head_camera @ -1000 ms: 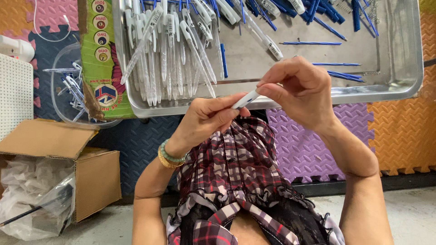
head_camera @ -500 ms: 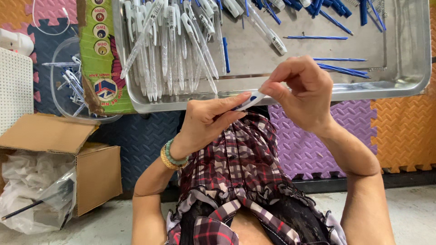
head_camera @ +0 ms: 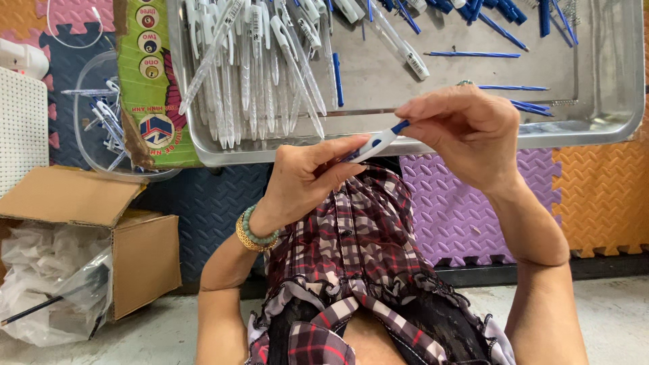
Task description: The person assembles pens by inserting ink cartridges into pen barrels and snapping them into place.
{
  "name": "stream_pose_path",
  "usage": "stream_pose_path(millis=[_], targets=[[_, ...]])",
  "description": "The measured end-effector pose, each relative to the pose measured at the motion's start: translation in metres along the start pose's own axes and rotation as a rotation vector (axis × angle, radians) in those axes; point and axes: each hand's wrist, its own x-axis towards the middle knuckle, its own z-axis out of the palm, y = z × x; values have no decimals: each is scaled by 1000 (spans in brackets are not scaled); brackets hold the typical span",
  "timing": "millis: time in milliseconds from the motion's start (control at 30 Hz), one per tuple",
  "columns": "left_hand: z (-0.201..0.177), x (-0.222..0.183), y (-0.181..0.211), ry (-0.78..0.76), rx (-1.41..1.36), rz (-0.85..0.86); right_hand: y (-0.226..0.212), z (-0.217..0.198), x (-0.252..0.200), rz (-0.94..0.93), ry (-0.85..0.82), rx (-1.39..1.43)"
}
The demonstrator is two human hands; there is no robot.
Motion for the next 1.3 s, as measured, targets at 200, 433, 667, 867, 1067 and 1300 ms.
stream_pose_path(millis=[200,433,667,867,1067,1300], targets=[[2,-2,2,-24,-14,3,15,2,-8,-16,-13,-59],[5,-6,-5,-13,63,28,11,7,-7,65,2,-53],[7,-7,-15,-40,88,85,14,2,-13,83,21,-218],[10,-11,-19,-117,44,37,6,1,-17,38,81,-284],[9,-13,-14,-166,-93,-34,12,3,-20,49,83,-196],[6,-13,-15,-214,-225,-126,12,2,-13,-67,68,-210]])
